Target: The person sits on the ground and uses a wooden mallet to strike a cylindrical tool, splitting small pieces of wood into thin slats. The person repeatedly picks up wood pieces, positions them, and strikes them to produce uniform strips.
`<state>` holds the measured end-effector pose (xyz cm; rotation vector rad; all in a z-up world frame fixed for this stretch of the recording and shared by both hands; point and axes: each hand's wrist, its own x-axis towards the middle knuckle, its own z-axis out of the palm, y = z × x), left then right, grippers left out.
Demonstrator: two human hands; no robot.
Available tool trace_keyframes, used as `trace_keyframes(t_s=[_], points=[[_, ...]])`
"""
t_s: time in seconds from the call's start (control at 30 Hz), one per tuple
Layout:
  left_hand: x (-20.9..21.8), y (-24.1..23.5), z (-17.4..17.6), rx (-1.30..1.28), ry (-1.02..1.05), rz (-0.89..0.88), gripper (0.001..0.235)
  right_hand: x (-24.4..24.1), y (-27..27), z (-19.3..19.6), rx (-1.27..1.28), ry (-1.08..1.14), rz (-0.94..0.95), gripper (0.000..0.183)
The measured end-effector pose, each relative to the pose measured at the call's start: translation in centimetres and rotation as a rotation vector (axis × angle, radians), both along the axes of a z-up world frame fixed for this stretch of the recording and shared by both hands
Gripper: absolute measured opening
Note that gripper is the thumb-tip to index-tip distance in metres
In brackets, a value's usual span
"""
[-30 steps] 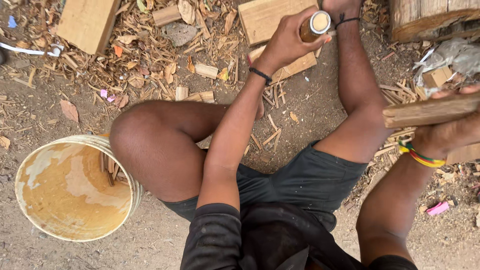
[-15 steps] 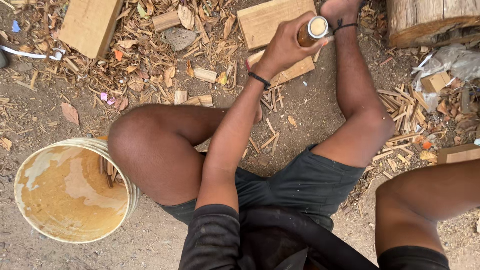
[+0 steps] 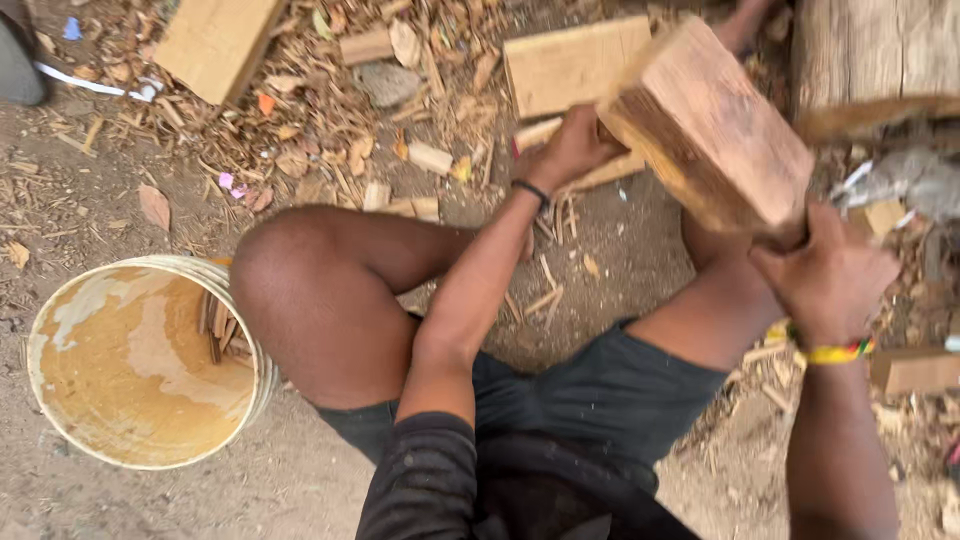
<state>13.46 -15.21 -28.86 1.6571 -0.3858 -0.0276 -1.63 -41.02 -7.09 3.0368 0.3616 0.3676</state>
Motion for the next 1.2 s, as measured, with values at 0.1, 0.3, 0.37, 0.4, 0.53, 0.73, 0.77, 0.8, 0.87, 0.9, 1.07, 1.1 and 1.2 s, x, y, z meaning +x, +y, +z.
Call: trace_keyframes(t_s=[0.1, 0.3, 0.37, 0.4, 0.53, 0.73, 0.77, 0.8, 0.87, 0.9, 1.07, 1.1, 1.2], points=[[-2.6, -1.7, -1.5, 0.088, -0.012, 0.037, 0.067, -2.5, -1.1, -2.9, 0.245, 0.063, -0.143, 0.039], [-0.9, 0.2, 4.1, 0.034, -0.216, 0.002, 0.042, -3.9, -5.7, -6.4, 0.711, -0.220, -0.062, 0.043], [-1.0, 0.7, 6.0, -0.045, -0.261, -0.056, 0.030, -4.8, -7.4, -6.9, 0.815, -0.252, -0.049, 0.039], [-1.1, 1.0, 7.0, -0.048, -0.289, -0.043, 0.029, -4.9, -7.8, -7.0, 0.878, -0.275, -0.045, 0.038], [-1.1, 2.4, 10.1, -0.026, -0.365, -0.003, 0.029, -5.0, -7.9, -5.3, 1.198, -0.338, -0.141, 0.036], [-1.5, 2.3, 9.5, -0.018, -0.377, -0.006, 0.030, -6.5, -8.9, -6.2, 1.410, -0.365, -0.203, 0.011], [-1.5, 2.0, 9.4, -0.027, -0.384, -0.027, 0.030, -6.6, -9.0, -6.5, 1.401, -0.365, -0.202, 0.013], [-1.7, 1.7, 9.2, -0.038, -0.393, -0.087, 0.031, -6.8, -9.2, -6.7, 1.391, -0.358, -0.205, 0.015], [-1.7, 0.9, 8.9, -0.061, -0.417, -0.211, 0.033, -7.1, -9.0, -6.7, 1.362, -0.338, -0.175, 0.020], [-1.7, 0.7, 8.7, -0.029, -0.406, -0.207, 0.033, -7.2, -8.9, -6.7, 1.350, -0.333, -0.150, 0.022], [0.6, 0.3, 6.6, -0.072, -0.233, -0.148, 0.029, -6.2, -10.6, -7.5, 1.336, -0.284, -0.103, 0.021], [1.1, 0.7, 6.3, -0.093, -0.203, -0.092, 0.033, -6.1, -11.5, -7.6, 1.352, -0.251, -0.109, 0.020], [1.8, 2.1, 6.0, -0.146, -0.128, 0.042, 0.045, -5.0, -13.5, -7.5, 1.345, -0.132, -0.125, 0.020]])
